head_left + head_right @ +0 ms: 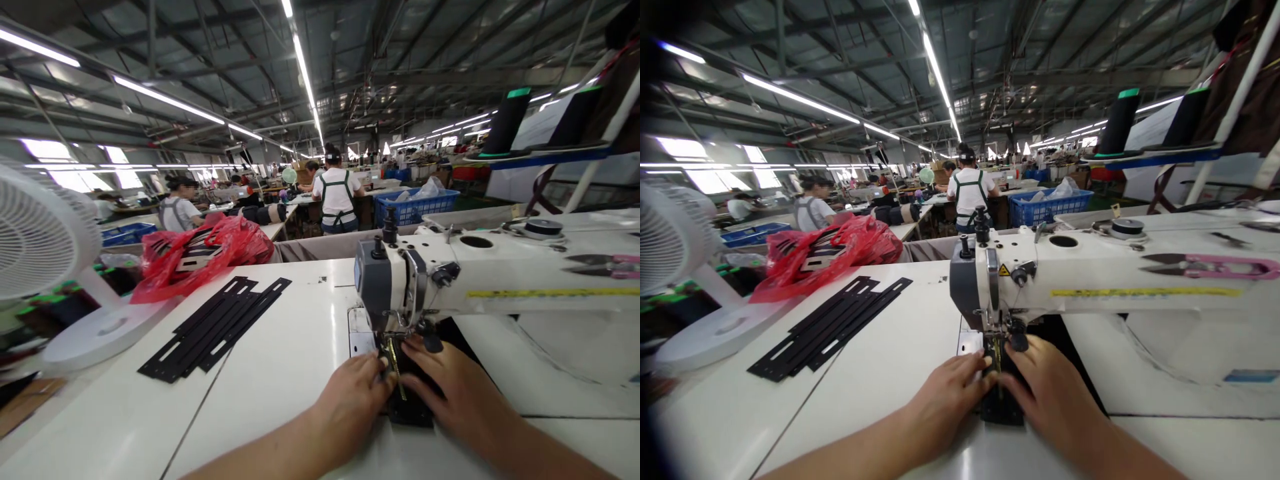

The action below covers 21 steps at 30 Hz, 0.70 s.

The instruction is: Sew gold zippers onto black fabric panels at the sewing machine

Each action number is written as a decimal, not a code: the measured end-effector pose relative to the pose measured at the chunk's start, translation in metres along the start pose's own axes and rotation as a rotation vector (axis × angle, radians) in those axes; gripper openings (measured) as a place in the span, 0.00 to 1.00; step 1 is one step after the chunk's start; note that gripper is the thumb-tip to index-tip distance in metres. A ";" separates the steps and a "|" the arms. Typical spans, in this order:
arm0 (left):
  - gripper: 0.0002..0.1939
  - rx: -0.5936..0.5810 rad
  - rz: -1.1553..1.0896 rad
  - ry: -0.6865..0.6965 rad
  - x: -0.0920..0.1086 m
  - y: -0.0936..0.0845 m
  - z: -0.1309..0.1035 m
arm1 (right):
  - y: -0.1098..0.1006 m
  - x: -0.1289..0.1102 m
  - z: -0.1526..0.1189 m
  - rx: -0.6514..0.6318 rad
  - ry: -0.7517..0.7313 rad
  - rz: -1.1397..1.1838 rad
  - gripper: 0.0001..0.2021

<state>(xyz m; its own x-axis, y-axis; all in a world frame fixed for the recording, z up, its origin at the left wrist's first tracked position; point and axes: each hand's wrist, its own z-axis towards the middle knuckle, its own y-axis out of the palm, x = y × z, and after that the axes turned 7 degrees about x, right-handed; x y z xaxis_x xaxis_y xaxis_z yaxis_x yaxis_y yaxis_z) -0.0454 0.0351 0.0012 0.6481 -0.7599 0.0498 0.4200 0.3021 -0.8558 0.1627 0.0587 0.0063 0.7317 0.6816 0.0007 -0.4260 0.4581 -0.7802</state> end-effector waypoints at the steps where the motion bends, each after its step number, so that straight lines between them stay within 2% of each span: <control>1: 0.14 0.020 -0.020 0.021 0.004 -0.002 -0.003 | -0.005 -0.004 -0.010 0.022 -0.102 0.012 0.19; 3: 0.13 0.046 -0.089 0.035 0.010 -0.007 -0.007 | -0.013 -0.011 -0.025 0.065 -0.250 0.026 0.19; 4: 0.13 0.046 -0.132 0.020 0.011 -0.009 -0.008 | -0.016 -0.013 -0.028 0.070 -0.273 0.050 0.17; 6: 0.14 0.018 -0.226 -0.065 0.011 -0.015 -0.006 | -0.021 -0.013 -0.023 -0.019 -0.161 0.170 0.16; 9: 0.19 -0.048 -0.293 -0.291 0.004 -0.022 0.005 | -0.026 -0.004 0.006 -0.252 0.093 0.363 0.15; 12: 0.15 -0.052 -0.232 -0.435 -0.002 -0.021 0.018 | -0.028 0.009 0.037 -0.334 0.175 0.393 0.14; 15: 0.10 -0.011 -0.135 -0.443 -0.003 -0.014 0.025 | -0.031 0.013 0.049 -0.324 0.187 0.383 0.14; 18: 0.07 0.005 -0.055 -0.369 0.002 -0.009 0.024 | -0.031 0.005 0.037 -0.296 0.170 0.365 0.13; 20: 0.05 -0.007 -0.026 -0.278 0.008 -0.007 0.020 | -0.026 -0.004 0.019 -0.201 0.070 0.306 0.13; 21: 0.04 -0.018 -0.018 -0.232 0.012 -0.005 0.017 | -0.022 -0.008 0.009 -0.105 -0.026 0.246 0.14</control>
<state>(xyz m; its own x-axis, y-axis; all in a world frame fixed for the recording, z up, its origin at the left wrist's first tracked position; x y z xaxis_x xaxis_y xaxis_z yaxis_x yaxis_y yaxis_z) -0.0292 0.0346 0.0153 0.7701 -0.6117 0.1809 0.4232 0.2778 -0.8624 0.1610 0.0482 0.0294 0.5985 0.7802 -0.1820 -0.5305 0.2157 -0.8197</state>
